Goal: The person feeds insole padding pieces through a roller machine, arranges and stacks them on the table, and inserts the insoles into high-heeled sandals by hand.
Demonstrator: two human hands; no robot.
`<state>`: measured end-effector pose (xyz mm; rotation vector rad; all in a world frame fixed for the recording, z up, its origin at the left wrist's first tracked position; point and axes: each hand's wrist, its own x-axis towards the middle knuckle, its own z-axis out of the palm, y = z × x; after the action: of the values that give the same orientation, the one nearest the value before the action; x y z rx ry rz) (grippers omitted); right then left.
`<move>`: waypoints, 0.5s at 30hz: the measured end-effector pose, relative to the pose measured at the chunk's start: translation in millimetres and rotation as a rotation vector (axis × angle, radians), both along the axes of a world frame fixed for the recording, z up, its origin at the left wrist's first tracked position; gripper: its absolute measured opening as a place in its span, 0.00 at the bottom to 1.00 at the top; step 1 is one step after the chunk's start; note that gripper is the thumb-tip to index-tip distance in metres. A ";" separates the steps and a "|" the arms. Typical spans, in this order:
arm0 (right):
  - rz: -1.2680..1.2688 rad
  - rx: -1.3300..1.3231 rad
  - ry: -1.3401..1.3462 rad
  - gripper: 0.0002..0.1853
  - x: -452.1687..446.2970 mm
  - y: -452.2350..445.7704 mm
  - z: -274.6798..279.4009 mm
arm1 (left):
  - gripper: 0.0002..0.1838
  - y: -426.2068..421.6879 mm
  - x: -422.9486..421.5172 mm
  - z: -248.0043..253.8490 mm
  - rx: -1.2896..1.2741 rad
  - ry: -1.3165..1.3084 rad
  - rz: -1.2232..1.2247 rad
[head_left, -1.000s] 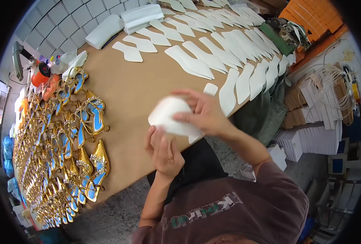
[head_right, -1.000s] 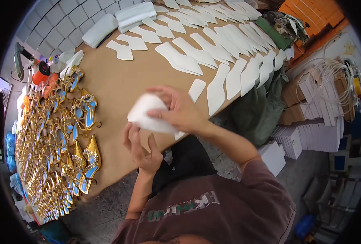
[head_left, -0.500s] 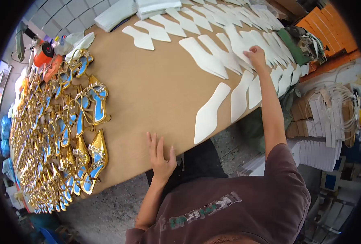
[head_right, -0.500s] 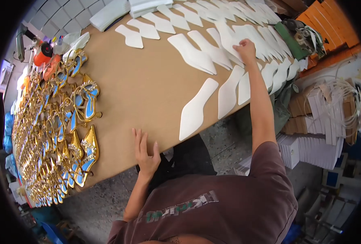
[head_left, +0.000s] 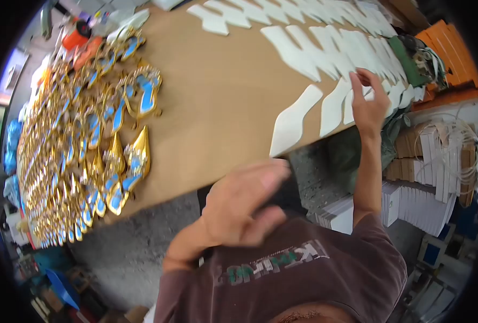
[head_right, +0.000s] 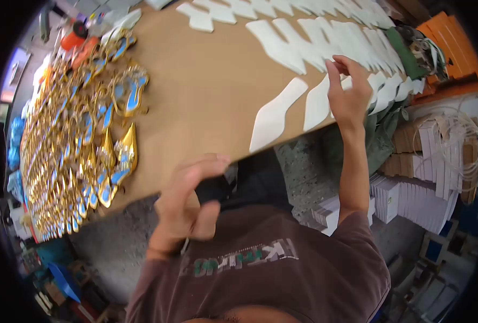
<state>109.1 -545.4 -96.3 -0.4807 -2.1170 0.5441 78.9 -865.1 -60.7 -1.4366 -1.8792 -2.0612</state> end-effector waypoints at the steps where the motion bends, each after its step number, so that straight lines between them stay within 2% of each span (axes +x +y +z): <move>1: 0.043 0.112 0.029 0.12 13.1 -32.4 22.2 | 0.20 -3.9 5.5 25.7 0.092 0.015 -0.060; 3: 0.325 0.059 0.327 0.10 39.2 -66.1 52.6 | 0.20 -25.8 22.2 26.4 0.021 -0.038 -0.002; 4: 0.451 0.406 0.244 0.12 58.1 -64.7 90.3 | 0.20 -34.4 25.9 30.7 -0.013 -0.035 0.020; 5: 0.468 0.413 0.211 0.18 85.0 -66.0 112.5 | 0.20 -41.6 28.2 35.8 -0.040 -0.018 0.032; 10: 0.418 0.406 0.225 0.18 119.8 -77.9 112.3 | 0.20 -42.8 28.8 57.3 -0.033 0.081 0.029; 15: 0.497 0.431 0.228 0.18 123.1 -85.8 123.0 | 0.20 -47.1 32.1 67.6 0.018 0.158 0.142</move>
<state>232.2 -631.2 26.7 0.3450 -2.0487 0.3733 111.0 -912.2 6.9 -1.3731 -1.8387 -1.8394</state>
